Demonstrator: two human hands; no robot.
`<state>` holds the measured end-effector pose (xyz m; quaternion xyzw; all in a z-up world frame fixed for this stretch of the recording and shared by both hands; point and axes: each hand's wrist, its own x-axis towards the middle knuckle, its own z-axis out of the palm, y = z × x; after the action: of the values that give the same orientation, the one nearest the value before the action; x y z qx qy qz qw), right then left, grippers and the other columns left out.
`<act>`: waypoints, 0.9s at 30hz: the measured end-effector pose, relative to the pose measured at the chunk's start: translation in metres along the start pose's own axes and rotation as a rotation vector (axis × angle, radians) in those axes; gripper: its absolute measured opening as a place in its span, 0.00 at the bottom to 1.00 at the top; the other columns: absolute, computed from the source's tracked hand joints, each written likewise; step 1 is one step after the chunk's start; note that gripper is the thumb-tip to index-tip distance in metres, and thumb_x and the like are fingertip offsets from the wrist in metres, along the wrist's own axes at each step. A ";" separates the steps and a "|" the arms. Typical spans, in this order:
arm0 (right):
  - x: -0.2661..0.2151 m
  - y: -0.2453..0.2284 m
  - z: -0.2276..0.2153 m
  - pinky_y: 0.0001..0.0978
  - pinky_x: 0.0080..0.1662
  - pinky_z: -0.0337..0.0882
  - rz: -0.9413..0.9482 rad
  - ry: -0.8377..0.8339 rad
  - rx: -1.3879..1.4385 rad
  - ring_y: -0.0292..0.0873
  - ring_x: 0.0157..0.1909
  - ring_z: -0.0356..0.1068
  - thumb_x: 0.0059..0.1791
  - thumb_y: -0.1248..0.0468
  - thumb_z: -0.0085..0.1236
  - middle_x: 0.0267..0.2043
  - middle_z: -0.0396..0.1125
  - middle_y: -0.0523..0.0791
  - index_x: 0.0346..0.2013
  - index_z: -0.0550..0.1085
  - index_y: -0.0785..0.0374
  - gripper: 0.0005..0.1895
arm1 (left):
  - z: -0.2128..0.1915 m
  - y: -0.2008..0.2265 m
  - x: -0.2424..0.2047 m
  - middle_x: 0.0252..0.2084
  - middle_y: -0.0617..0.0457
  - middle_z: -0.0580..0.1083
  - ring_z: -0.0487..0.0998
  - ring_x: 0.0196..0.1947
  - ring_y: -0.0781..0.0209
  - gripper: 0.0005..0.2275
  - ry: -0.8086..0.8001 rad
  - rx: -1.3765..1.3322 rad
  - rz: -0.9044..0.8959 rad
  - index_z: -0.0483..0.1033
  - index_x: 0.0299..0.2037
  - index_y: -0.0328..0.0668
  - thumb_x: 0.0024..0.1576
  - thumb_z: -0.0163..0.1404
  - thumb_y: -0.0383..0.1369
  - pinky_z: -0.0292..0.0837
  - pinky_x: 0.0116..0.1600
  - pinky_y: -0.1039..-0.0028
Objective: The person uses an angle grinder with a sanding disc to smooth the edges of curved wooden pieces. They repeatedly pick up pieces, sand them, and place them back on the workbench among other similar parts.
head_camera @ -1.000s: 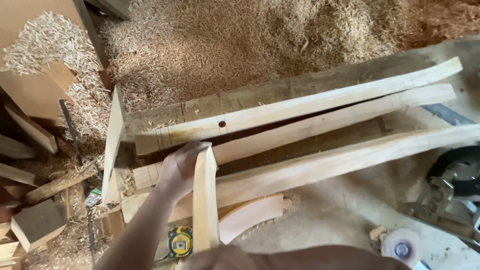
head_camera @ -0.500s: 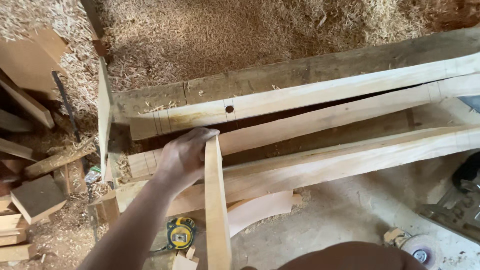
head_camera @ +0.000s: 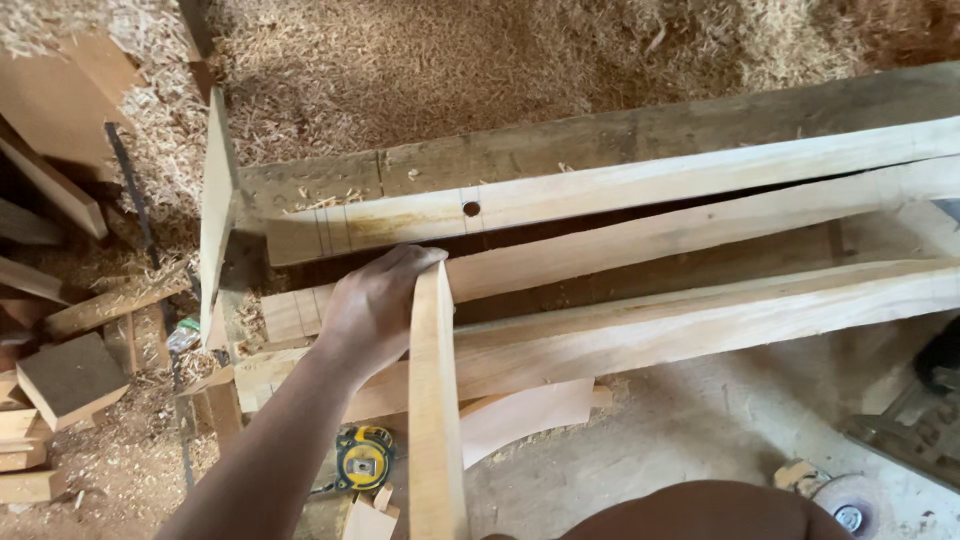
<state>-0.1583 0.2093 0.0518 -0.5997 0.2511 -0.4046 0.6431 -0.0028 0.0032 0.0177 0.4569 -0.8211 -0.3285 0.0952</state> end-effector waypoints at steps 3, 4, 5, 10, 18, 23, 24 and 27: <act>0.000 0.002 -0.006 0.39 0.49 0.73 0.000 0.005 -0.009 0.46 0.39 0.74 0.57 0.62 0.49 0.34 0.70 0.45 0.32 0.72 0.63 0.12 | 0.001 -0.003 0.000 0.51 0.51 0.79 0.82 0.47 0.53 0.17 0.011 -0.031 0.025 0.78 0.55 0.43 0.55 0.56 0.30 0.79 0.52 0.67; -0.001 0.002 -0.007 0.39 0.49 0.73 0.001 0.008 -0.012 0.46 0.39 0.74 0.57 0.62 0.49 0.34 0.71 0.45 0.31 0.72 0.63 0.12 | 0.001 -0.003 -0.002 0.51 0.51 0.79 0.82 0.47 0.53 0.18 0.007 -0.041 0.026 0.78 0.55 0.43 0.53 0.57 0.30 0.79 0.52 0.66; -0.003 0.001 -0.006 0.40 0.49 0.73 0.000 0.009 -0.015 0.46 0.38 0.74 0.57 0.62 0.50 0.34 0.71 0.45 0.31 0.72 0.63 0.12 | 0.001 -0.003 -0.003 0.51 0.50 0.79 0.82 0.48 0.52 0.19 -0.012 -0.034 0.021 0.78 0.54 0.43 0.51 0.58 0.31 0.78 0.52 0.66; -0.003 -0.011 -0.011 0.40 0.50 0.74 -0.058 -0.034 -0.105 0.46 0.38 0.75 0.57 0.62 0.50 0.33 0.71 0.44 0.31 0.72 0.63 0.13 | 0.002 -0.010 -0.002 0.53 0.48 0.77 0.80 0.50 0.48 0.24 -0.005 -0.017 0.076 0.76 0.54 0.44 0.46 0.63 0.36 0.76 0.52 0.62; 0.068 -0.099 -0.050 0.42 0.50 0.75 -0.557 -0.089 -0.454 0.46 0.37 0.76 0.57 0.61 0.50 0.33 0.71 0.44 0.30 0.73 0.62 0.13 | 0.006 -0.009 -0.001 0.51 0.49 0.78 0.80 0.48 0.48 0.25 -0.044 0.025 -0.009 0.75 0.55 0.51 0.46 0.63 0.41 0.76 0.52 0.60; 0.094 -0.189 -0.058 0.51 0.61 0.67 -0.327 -0.105 -0.515 0.49 0.49 0.74 0.59 0.42 0.37 0.39 0.72 0.45 0.35 0.75 0.60 0.28 | -0.013 0.014 -0.007 0.45 0.43 0.77 0.79 0.45 0.44 0.34 -0.092 0.023 -0.036 0.65 0.64 0.50 0.45 0.63 0.42 0.74 0.50 0.57; 0.101 -0.195 -0.054 0.49 0.60 0.68 -0.368 -0.050 -0.552 0.48 0.48 0.73 0.57 0.38 0.33 0.39 0.72 0.45 0.36 0.74 0.61 0.32 | -0.017 0.019 -0.010 0.44 0.42 0.77 0.79 0.44 0.44 0.35 -0.072 -0.007 -0.019 0.63 0.65 0.49 0.45 0.63 0.41 0.75 0.49 0.57; 0.103 -0.221 -0.057 0.43 0.51 0.78 -0.200 0.059 -0.593 0.44 0.46 0.76 0.56 0.32 0.38 0.40 0.74 0.45 0.37 0.77 0.59 0.35 | -0.027 0.033 -0.019 0.43 0.45 0.77 0.84 0.38 0.47 0.30 -0.137 -0.148 -0.169 0.64 0.66 0.54 0.51 0.57 0.36 0.79 0.45 0.62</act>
<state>-0.1963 0.1029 0.2748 -0.7710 0.3163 -0.3921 0.3895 -0.0022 0.0183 0.0617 0.4925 -0.7578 -0.4257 0.0445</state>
